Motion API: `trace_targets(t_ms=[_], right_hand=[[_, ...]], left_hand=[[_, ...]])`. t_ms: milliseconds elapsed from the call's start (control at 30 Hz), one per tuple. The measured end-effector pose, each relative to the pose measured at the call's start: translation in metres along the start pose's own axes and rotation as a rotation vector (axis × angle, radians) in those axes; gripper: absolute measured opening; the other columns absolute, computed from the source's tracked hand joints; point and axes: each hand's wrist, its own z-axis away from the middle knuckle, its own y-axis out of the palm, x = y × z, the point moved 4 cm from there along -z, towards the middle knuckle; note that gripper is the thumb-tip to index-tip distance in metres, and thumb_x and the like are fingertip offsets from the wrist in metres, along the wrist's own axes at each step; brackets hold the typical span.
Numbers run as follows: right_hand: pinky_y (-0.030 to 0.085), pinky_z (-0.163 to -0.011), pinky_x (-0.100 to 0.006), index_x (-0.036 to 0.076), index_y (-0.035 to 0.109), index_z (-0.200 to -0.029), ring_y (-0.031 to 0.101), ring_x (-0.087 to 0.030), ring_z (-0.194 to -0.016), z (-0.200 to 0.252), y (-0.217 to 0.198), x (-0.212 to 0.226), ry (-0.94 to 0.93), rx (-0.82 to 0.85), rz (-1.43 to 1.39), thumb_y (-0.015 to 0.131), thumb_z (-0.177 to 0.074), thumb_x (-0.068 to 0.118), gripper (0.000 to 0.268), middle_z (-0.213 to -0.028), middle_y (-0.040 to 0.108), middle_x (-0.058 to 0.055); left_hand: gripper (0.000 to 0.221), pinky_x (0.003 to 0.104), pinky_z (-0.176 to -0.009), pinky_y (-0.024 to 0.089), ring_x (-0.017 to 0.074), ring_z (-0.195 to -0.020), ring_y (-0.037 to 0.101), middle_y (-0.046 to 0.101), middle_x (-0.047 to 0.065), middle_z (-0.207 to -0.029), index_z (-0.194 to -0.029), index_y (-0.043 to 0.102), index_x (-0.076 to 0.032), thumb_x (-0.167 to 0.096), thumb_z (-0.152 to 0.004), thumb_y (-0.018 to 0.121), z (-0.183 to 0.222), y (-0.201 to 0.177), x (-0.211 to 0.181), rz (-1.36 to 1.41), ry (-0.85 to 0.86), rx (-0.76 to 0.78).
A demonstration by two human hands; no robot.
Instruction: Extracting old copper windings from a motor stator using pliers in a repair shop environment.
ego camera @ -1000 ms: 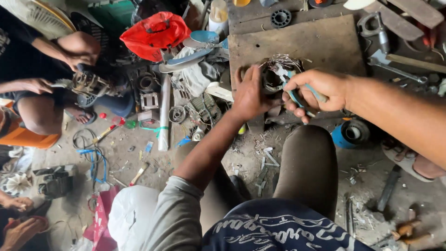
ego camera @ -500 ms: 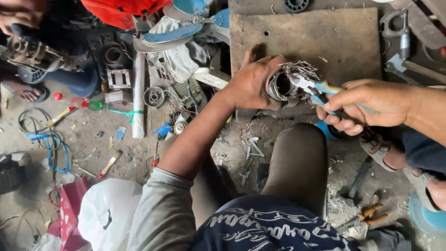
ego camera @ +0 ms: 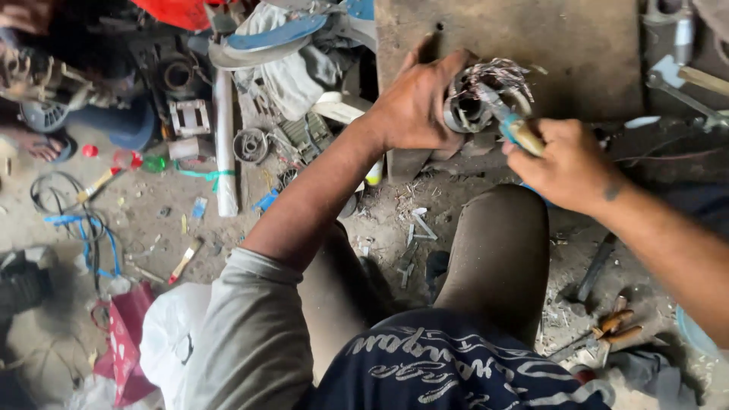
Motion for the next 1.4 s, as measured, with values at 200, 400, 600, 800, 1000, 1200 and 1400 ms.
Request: trace_targets(t_ms=[200,400,600,800,1000,1200,1400], right_hand=[[0.042,-0.050,-0.035,0.001,0.066,-0.083,0.050,-0.021,-0.053,0.016,0.022,0.001,-0.171,-0.250,-0.127,0.065,-0.090,0.010,0.012,-0.065,0.061,-0.007],[0.046,-0.045,-0.041,-0.002,0.061,-0.102,0.055,-0.023,-0.058,0.011,-0.005,0.026,0.494,0.501,-0.858,0.059,-0.093,0.030,0.032,-0.078,0.053,-0.012],[0.056,-0.059,-0.060,-0.010,0.059,-0.107,0.065,-0.040,-0.070,-0.007,-0.020,0.031,0.582,0.705,-0.720,0.051,-0.099,0.032,0.043,-0.086,0.059,-0.024],[0.021,-0.030,-0.034,-0.011,0.061,-0.096,0.039,-0.024,-0.042,-0.051,-0.061,0.008,0.607,0.969,-0.498,0.056,-0.099,0.028,0.039,-0.068,0.051,-0.021],[0.035,-0.058,-0.061,-0.025,0.061,-0.111,0.049,-0.048,-0.071,-0.051,-0.066,0.042,0.713,0.825,-0.470,0.049,-0.097,0.009,0.039,-0.091,0.058,-0.041],[0.058,-0.085,-0.064,-0.013,0.063,-0.133,0.071,-0.054,-0.118,-0.025,-0.032,0.007,0.474,1.043,-1.050,0.052,-0.094,0.008,0.046,-0.131,0.072,-0.043],[0.047,-0.056,-0.048,-0.018,0.066,-0.119,0.059,-0.031,-0.066,-0.007,-0.024,-0.003,0.614,0.900,-0.993,0.051,-0.100,0.015,0.041,-0.086,0.064,-0.023]], left_hand=[[0.084,0.055,-0.118,0.023,0.0246,-0.099,0.074,0.078,0.006,-0.107,-0.123,0.056,-0.008,-0.029,-0.051,0.094,-0.005,-0.006,-0.012,-0.054,0.093,0.001],[0.083,0.067,-0.110,0.030,0.0401,-0.115,0.067,0.074,0.014,-0.114,-0.126,0.057,-0.014,-0.047,-0.056,0.088,0.007,-0.021,-0.003,-0.064,-0.065,0.114],[0.100,0.058,-0.116,0.027,0.0330,-0.128,0.060,0.062,0.013,-0.132,-0.146,0.040,-0.013,-0.040,-0.065,0.092,0.024,0.008,-0.017,-0.241,-0.178,-0.095],[0.092,0.047,-0.114,0.032,0.0317,-0.109,0.070,0.075,0.010,-0.122,-0.139,0.050,-0.007,-0.019,-0.056,0.088,0.014,0.000,0.001,-0.112,-0.078,-0.093],[0.094,0.047,-0.113,0.033,0.0334,-0.126,0.059,0.069,0.006,-0.134,-0.141,0.052,-0.016,-0.021,-0.057,0.092,0.009,0.001,0.022,-0.013,-0.022,0.053],[0.103,0.057,-0.119,0.026,0.0227,-0.128,0.066,0.068,-0.003,-0.140,-0.141,0.050,-0.021,-0.027,-0.054,0.103,0.015,0.004,0.011,-0.085,0.032,0.079],[0.096,0.057,-0.120,0.021,0.0241,-0.123,0.065,0.072,0.004,-0.127,-0.137,0.053,-0.015,-0.008,-0.047,0.086,0.008,-0.003,-0.009,-0.219,0.152,0.097]])
